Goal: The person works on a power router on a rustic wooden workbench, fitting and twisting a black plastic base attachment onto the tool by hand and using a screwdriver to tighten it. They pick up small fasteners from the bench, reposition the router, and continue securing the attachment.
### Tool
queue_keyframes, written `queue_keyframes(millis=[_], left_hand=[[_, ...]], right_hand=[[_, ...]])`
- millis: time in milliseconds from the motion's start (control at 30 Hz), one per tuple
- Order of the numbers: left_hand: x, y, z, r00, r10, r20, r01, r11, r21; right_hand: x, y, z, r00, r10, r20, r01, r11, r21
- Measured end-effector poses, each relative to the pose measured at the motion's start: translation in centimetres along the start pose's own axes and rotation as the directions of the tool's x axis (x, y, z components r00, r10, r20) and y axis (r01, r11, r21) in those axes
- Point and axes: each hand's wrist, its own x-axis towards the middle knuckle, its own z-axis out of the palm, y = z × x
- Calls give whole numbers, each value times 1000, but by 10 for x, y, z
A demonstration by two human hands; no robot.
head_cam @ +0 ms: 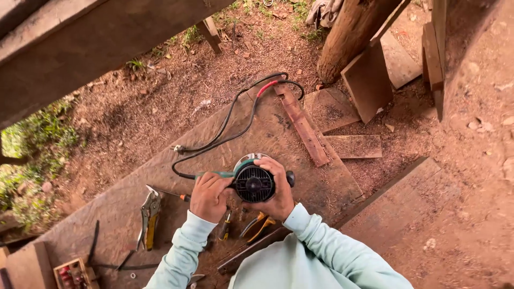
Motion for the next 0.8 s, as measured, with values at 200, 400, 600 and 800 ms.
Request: queue_keyframes(millis=[200,400,600,800], left_hand=[[-7,-12,4,999,-43,-3,42,992,-117],[-11,-13,-5,999,33,-28,-34,998,-46],[-24,-36,-3,998,52,32,-49,995,-89],[-40,-37,7,979,-200,-27,180,926,-331]], right_hand=[[12,-2,-45,965,97,243,-114,992,59],[-6,5,-66,937,233,261,-223,972,-69],[-18,2,-54,959,160,234,-137,984,-111],[-17,-10,-35,962,117,245,-70,979,-192]])
